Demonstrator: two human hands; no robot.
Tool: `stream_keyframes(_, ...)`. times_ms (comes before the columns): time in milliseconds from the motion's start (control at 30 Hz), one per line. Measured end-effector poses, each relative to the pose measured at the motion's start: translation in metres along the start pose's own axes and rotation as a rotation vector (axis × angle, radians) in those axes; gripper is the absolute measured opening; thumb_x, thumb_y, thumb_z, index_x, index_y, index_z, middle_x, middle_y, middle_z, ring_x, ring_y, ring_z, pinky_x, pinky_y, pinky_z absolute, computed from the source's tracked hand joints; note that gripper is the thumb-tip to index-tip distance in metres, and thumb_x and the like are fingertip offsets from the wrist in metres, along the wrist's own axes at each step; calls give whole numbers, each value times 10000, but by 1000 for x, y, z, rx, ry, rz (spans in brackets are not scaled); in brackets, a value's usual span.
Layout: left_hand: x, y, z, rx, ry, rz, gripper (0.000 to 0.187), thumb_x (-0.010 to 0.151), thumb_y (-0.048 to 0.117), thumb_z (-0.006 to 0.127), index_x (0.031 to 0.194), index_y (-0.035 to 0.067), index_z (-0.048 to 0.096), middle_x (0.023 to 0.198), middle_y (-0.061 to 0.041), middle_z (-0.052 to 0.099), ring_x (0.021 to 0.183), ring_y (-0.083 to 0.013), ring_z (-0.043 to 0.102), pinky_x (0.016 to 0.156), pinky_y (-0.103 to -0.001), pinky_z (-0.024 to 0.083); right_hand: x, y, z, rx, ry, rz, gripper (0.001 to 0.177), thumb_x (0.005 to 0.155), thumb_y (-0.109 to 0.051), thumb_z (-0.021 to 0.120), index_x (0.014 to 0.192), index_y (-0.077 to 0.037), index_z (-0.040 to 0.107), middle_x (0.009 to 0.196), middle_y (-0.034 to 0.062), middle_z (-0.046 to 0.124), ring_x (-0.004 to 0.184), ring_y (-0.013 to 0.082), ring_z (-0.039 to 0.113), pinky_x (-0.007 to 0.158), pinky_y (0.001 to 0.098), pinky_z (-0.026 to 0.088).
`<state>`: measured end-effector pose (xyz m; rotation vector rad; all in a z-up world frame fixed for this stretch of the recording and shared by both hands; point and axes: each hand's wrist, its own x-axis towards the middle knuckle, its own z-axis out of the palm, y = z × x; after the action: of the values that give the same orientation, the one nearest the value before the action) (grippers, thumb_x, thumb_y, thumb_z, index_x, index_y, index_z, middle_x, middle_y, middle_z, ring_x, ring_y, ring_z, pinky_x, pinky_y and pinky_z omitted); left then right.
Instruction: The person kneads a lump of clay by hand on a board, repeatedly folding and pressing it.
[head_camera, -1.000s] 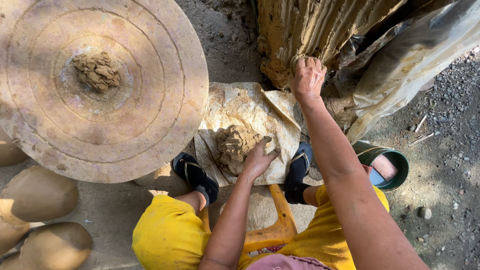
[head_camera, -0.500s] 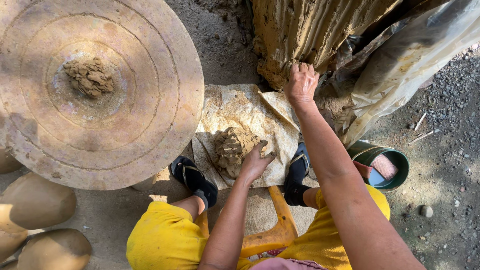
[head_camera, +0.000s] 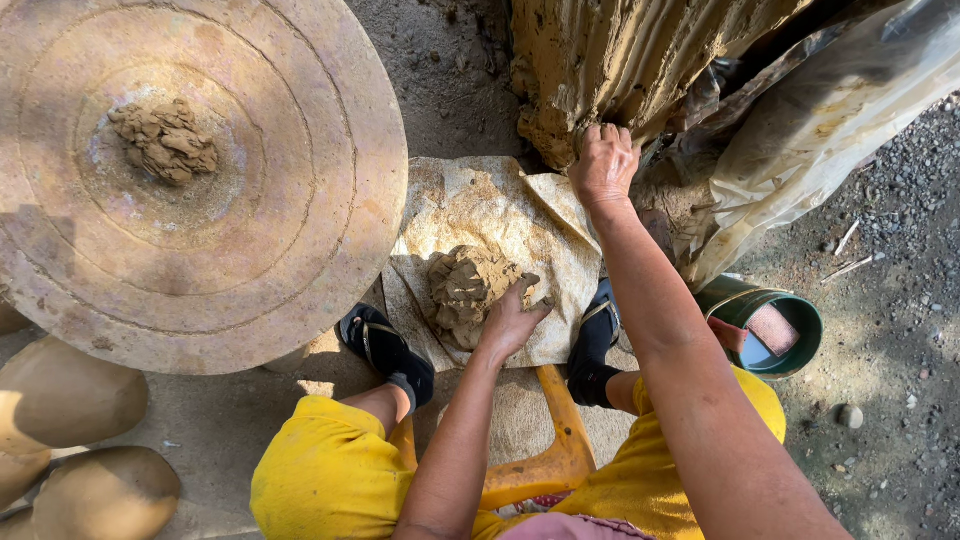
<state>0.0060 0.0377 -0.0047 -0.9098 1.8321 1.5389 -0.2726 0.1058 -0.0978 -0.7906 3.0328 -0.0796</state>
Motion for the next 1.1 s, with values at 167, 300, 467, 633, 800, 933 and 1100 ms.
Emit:
stream_keyframes(167,2,-4,0,2,8,14,697,897,361,732,1517,204,455,1585,-149,434,1410,-338,490,1209,-539,333,1,-2,1,-59,28,-19,429,747,19,673,1176,23,668,1197,245,682,1145,372,642,947,623,528)
stream_keyframes(300,5,-7,2,-16,9,35,692,900,350,726,1518,195,456,1585,-155,444,1418,-345,485,1208,-544,334,2,-1,7,-75,88,-41,374,750,5,671,1124,11,674,1260,248,671,1163,380,629,895,633,529)
stream_keyframes(467,4,-5,2,-29,-5,23,693,905,349,720,1526,206,447,1592,-163,415,1422,-349,472,1213,-544,322,-1,-4,7,-63,-56,2,401,746,22,661,1147,16,668,1178,230,688,1127,357,650,876,579,564)
stream_keyframes(633,-1,0,-2,-65,-8,5,699,890,334,710,1528,215,451,1606,-150,410,1452,-337,441,1212,-554,313,0,1,28,-38,-203,68,343,799,6,625,1140,11,662,1085,214,693,1036,338,663,786,506,590)
stream_keyframes(800,6,7,-13,-77,24,-56,799,909,380,722,1573,152,340,1620,-177,358,1466,-362,403,1223,-549,303,10,2,43,76,-189,15,332,770,-75,674,1100,-51,687,899,170,707,929,327,665,776,462,578)
stream_keyframes(933,16,9,-13,-213,16,-244,832,989,486,679,1602,82,289,1639,-224,295,1495,-382,340,1236,-545,319,-37,-5,-1,327,-529,358,261,1007,-157,612,1233,-32,648,978,172,717,873,293,724,748,435,626)
stream_keyframes(1100,34,39,-19,-371,419,496,1095,809,573,749,1624,70,217,1655,-290,240,1497,-413,255,1178,-577,235,-76,-12,-79,1906,-592,483,454,894,-49,694,1336,-2,604,1126,138,747,1028,266,717,955,390,600)
